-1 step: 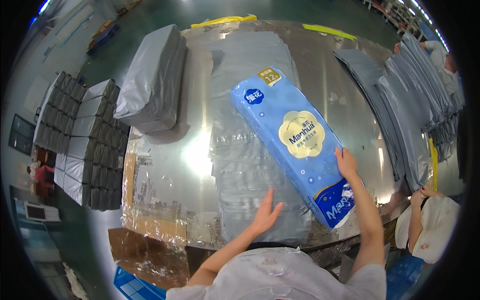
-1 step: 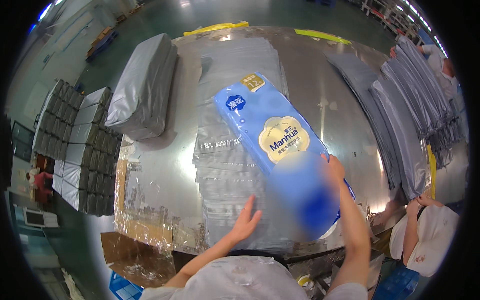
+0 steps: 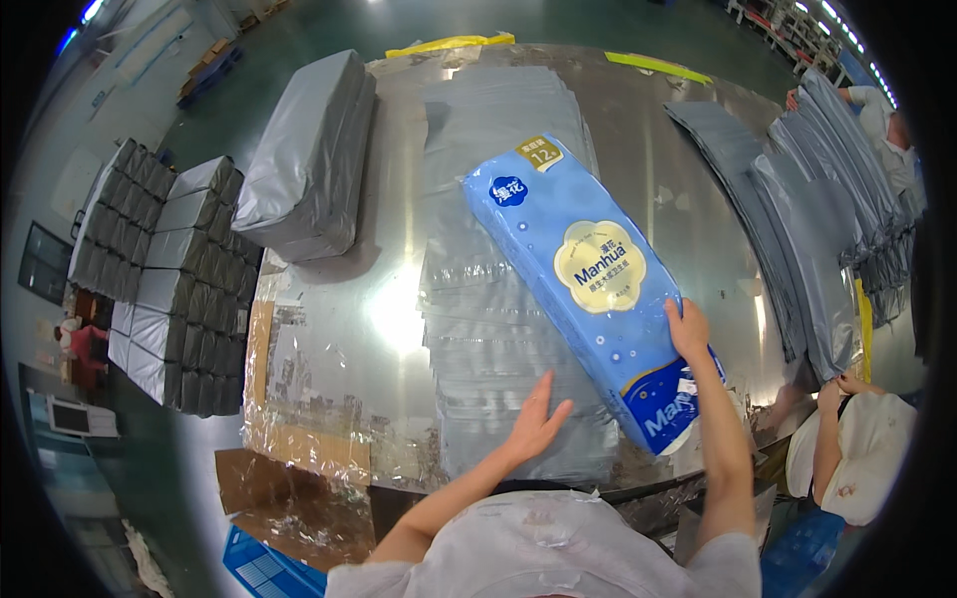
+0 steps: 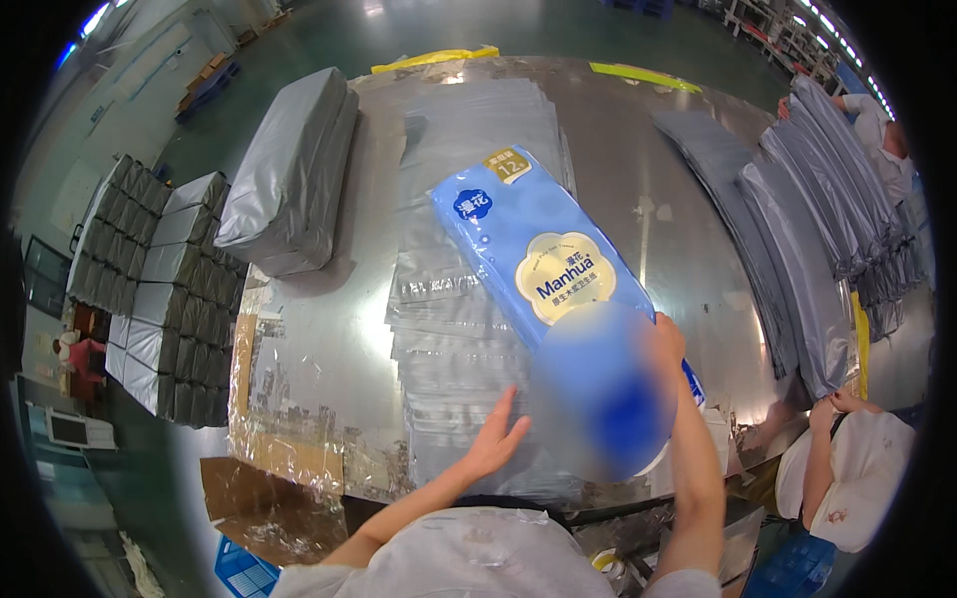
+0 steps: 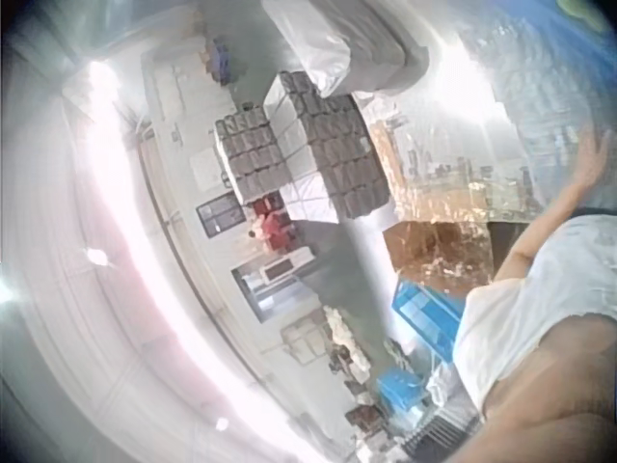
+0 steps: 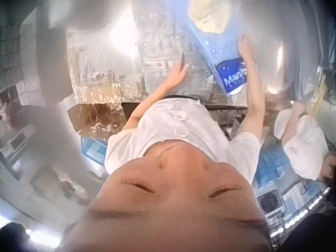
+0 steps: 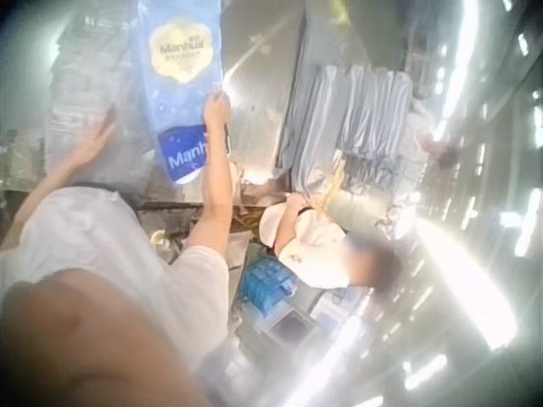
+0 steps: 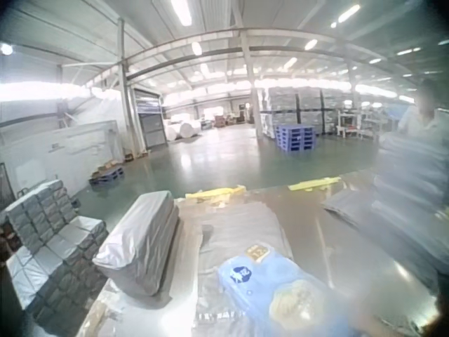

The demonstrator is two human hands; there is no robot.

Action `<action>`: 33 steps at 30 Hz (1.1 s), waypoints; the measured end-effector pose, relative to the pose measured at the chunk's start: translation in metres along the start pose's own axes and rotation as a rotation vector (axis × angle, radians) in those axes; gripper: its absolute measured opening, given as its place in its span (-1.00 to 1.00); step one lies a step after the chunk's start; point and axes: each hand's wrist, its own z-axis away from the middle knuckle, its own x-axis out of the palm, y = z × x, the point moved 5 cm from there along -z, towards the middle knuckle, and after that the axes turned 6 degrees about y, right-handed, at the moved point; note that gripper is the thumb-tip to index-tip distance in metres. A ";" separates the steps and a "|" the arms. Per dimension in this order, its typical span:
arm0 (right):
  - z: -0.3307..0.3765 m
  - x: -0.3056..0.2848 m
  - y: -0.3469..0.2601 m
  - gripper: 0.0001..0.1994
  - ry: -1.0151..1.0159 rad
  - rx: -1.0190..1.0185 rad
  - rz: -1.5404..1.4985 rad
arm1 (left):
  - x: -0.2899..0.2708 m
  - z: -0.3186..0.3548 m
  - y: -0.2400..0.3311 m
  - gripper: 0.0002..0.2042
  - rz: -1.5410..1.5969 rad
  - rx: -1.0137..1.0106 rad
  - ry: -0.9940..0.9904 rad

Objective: The person slides a pack of tissues into a grey plastic bag, seals the opening by folding the flap, and places the completed package onto a stack of similar items on a metal table.

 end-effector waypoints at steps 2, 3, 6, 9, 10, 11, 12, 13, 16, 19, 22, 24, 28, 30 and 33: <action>0.024 -0.005 -0.012 -0.53 -0.041 -0.009 -0.002 | 0.012 -0.004 0.008 -0.32 -0.031 0.046 -0.051; 0.040 -0.006 -0.017 -0.53 -0.055 0.001 -0.012 | 0.016 -0.004 0.009 -0.29 -0.110 0.043 -0.103; 0.080 -0.006 -0.030 -0.52 -0.085 0.010 -0.183 | 0.025 -0.007 -0.002 -0.20 -0.285 0.132 -0.161; 0.112 0.018 -0.009 -0.49 -0.029 0.027 -0.508 | 0.023 -0.004 -0.026 -0.21 -0.284 0.281 -0.072; 0.121 0.019 -0.012 -0.48 -0.080 0.033 -0.479 | 0.016 -0.003 -0.032 -0.22 -0.255 0.286 -0.046; 0.128 0.018 -0.023 -0.47 -0.135 0.033 -0.454 | 0.008 0.001 -0.038 -0.24 -0.222 0.273 -0.024; 0.139 0.007 -0.041 -0.45 -0.187 0.013 -0.389 | -0.001 0.006 -0.046 -0.28 -0.181 0.272 -0.005; 0.148 -0.001 -0.060 -0.43 -0.234 -0.022 -0.331 | -0.013 0.012 -0.054 -0.32 -0.144 0.270 0.021; 0.178 0.010 -0.072 -0.37 -0.153 -0.076 -0.323 | -0.044 0.033 -0.063 -0.37 0.021 0.139 0.031; 0.214 0.024 -0.094 -0.35 -0.180 -0.037 -0.479 | -0.076 0.075 -0.064 -0.39 0.206 -0.084 0.028; 0.259 0.036 -0.111 -0.34 -0.086 -0.013 -0.764 | -0.108 0.119 -0.061 -0.43 0.323 -0.315 0.028; 0.288 0.047 -0.118 -0.37 -0.096 0.151 -0.982 | -0.121 0.142 -0.076 -0.46 0.399 -0.317 0.023; 0.351 0.060 -0.126 -0.46 -0.118 0.321 -1.272 | -0.139 0.189 -0.092 -0.45 0.441 -0.255 0.100; 0.387 0.062 -0.125 -0.50 -0.102 0.363 -1.340 | -0.145 0.214 -0.095 -0.45 0.396 -0.219 0.105; 0.446 0.067 -0.124 -0.50 -0.187 0.521 -1.288 | -0.154 0.241 -0.097 -0.44 0.294 -0.180 0.132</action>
